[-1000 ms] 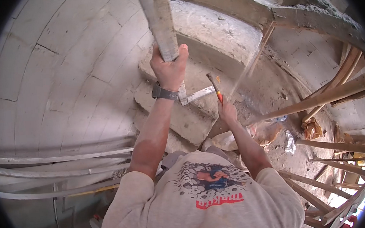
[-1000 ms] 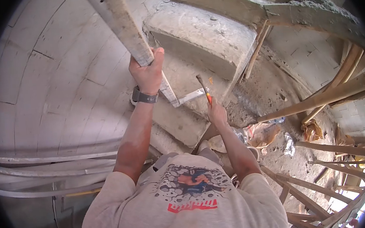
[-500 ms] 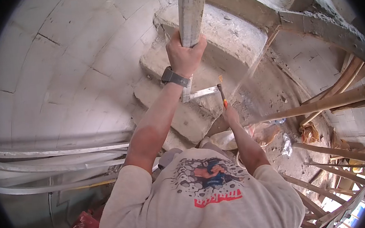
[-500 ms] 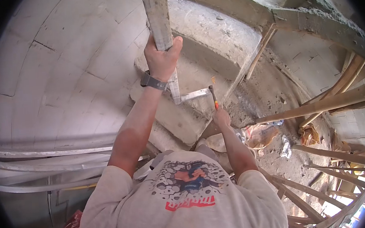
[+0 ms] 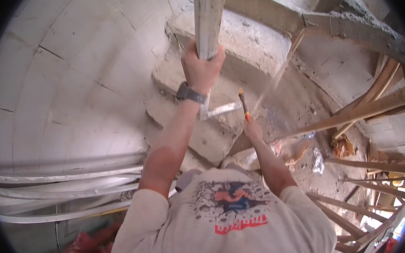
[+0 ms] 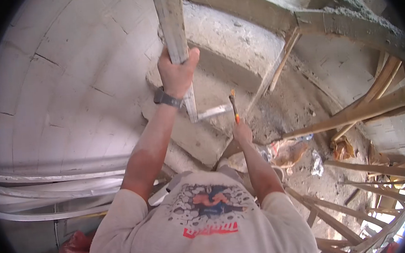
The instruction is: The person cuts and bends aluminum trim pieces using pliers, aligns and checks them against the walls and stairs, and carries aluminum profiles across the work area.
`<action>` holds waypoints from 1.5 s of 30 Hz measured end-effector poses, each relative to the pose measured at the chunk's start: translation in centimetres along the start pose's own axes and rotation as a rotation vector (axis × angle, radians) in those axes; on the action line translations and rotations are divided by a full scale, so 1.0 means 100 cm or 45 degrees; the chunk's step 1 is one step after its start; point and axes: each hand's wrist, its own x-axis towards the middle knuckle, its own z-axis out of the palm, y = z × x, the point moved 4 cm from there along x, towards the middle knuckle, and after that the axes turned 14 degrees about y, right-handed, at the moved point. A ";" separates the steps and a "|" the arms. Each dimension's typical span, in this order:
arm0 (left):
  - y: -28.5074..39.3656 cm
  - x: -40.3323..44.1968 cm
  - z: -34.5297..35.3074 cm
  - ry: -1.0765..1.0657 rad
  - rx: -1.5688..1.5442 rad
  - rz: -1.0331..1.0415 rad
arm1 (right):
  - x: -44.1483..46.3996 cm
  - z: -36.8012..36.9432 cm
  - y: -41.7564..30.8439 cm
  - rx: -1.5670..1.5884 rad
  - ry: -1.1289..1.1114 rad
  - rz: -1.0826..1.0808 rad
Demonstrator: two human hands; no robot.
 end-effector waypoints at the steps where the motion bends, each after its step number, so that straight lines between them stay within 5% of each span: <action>1: 0.000 -0.014 -0.005 -0.023 0.024 -0.062 | -0.014 -0.007 0.001 0.002 -0.021 0.032; 8: -0.006 -0.018 -0.003 -0.123 -0.077 -0.184 | -0.016 -0.028 -0.014 0.098 0.087 0.060; 17: -0.008 -0.020 0.001 -0.104 -0.093 -0.139 | -0.027 0.005 0.021 0.197 -0.151 0.151; 29: 0.008 -0.023 0.008 -0.137 -0.112 -0.110 | -0.048 -0.011 0.027 0.003 -0.028 0.150; 35: 0.016 -0.027 0.015 -0.176 -0.033 -0.048 | -0.059 -0.043 0.001 0.225 0.333 0.049; 41: 0.021 -0.033 0.013 -0.146 -0.031 -0.037 | -0.037 0.003 0.040 -0.010 0.063 0.057; 45: 0.005 -0.036 0.007 -0.146 0.028 -0.018 | -0.050 -0.032 0.017 0.098 0.248 0.033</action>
